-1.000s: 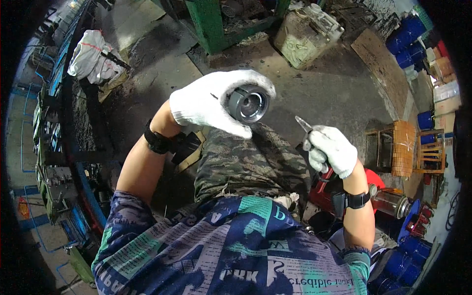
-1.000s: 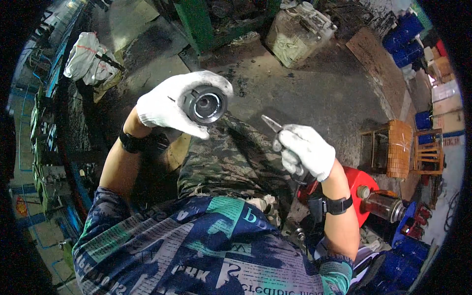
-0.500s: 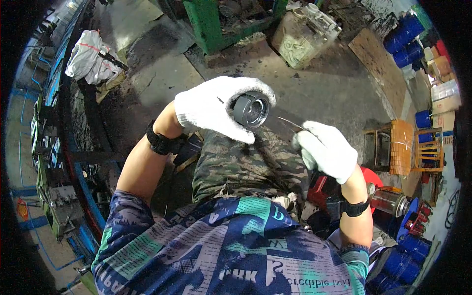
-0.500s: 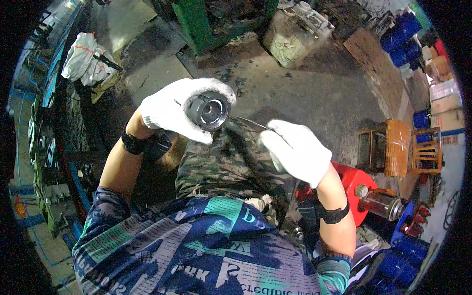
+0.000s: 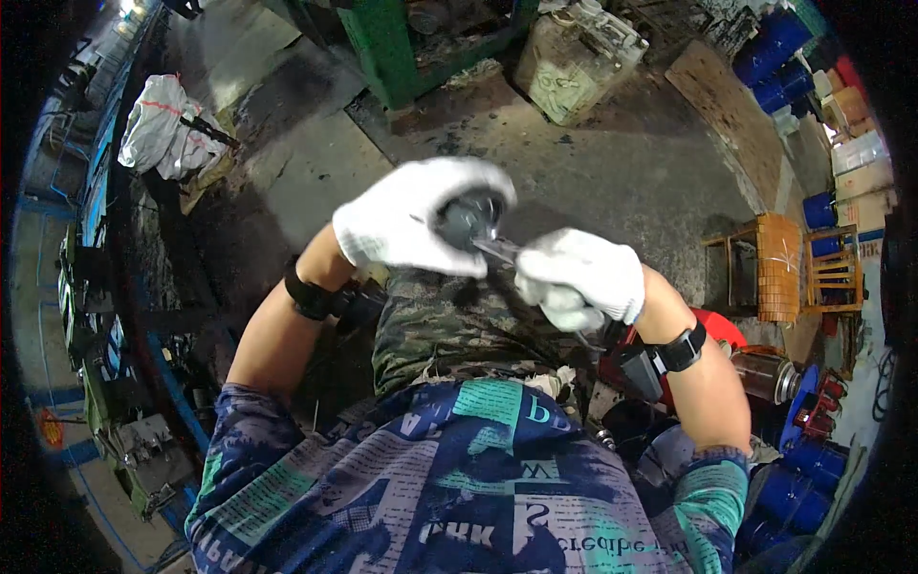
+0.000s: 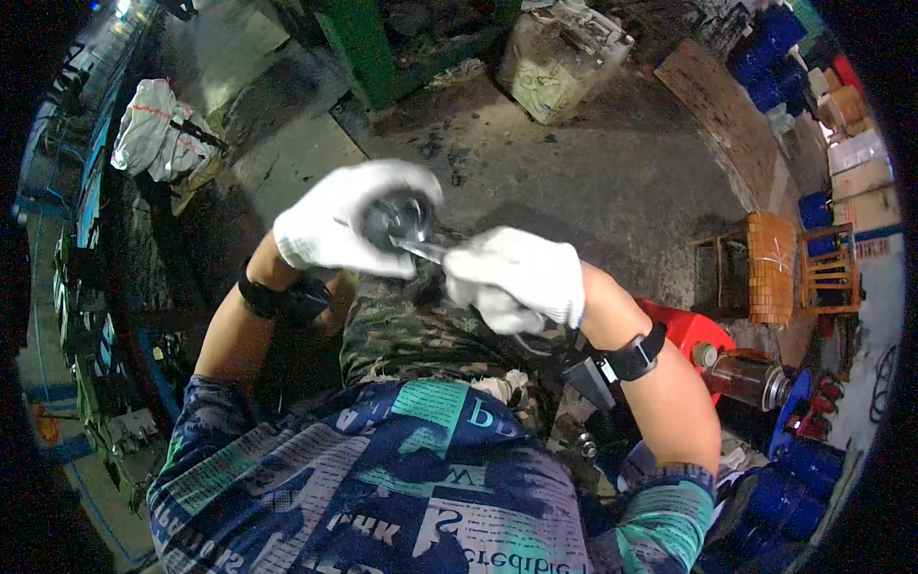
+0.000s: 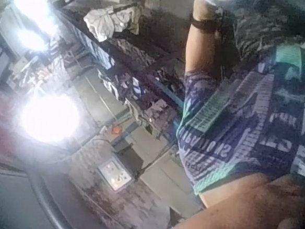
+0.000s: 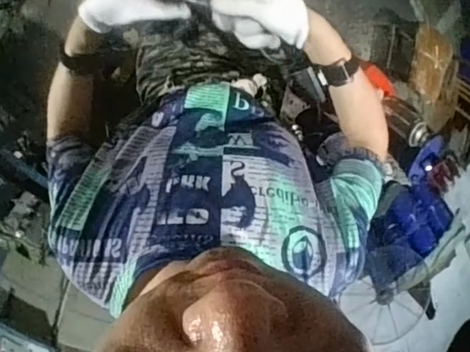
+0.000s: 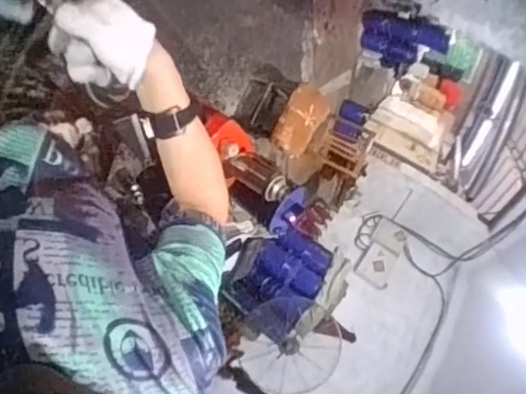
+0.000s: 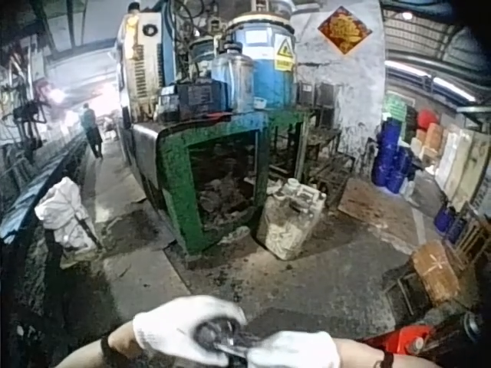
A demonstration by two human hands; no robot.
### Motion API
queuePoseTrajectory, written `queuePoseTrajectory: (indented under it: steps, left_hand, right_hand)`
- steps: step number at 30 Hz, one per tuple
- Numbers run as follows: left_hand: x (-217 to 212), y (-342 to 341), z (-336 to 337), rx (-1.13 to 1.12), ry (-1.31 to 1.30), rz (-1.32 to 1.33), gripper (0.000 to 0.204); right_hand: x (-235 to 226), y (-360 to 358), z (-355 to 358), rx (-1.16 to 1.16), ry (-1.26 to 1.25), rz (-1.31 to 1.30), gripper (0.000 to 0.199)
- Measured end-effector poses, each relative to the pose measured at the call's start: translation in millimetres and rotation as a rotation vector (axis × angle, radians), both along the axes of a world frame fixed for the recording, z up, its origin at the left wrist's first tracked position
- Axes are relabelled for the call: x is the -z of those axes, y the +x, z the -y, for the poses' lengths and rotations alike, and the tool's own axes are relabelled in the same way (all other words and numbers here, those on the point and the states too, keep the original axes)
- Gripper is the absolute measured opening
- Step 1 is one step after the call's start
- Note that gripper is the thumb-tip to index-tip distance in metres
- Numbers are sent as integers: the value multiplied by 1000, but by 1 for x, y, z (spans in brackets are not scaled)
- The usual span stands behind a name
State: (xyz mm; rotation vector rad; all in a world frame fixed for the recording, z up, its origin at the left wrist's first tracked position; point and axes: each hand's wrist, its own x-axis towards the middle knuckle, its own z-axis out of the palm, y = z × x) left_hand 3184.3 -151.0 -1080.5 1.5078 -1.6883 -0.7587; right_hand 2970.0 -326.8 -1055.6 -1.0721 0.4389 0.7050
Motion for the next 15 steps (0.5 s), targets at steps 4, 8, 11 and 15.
queuePoseTrajectory:
  steps: [4,8,11,15]
  left_hand:
    - [-1,22,-9,-195,-142,-179,74]
    - [2,34,-11,-180,-183,-124,77]
    - [5,41,-18,-191,-167,-121,78]
    - [15,48,-24,-207,-171,-191,78]
  right_hand:
    - [14,-22,-1,276,100,179,31]
    - [29,-24,9,633,-34,133,28]
    - [42,-26,7,678,-74,69,23]
    - [52,-34,6,768,-168,58,26]
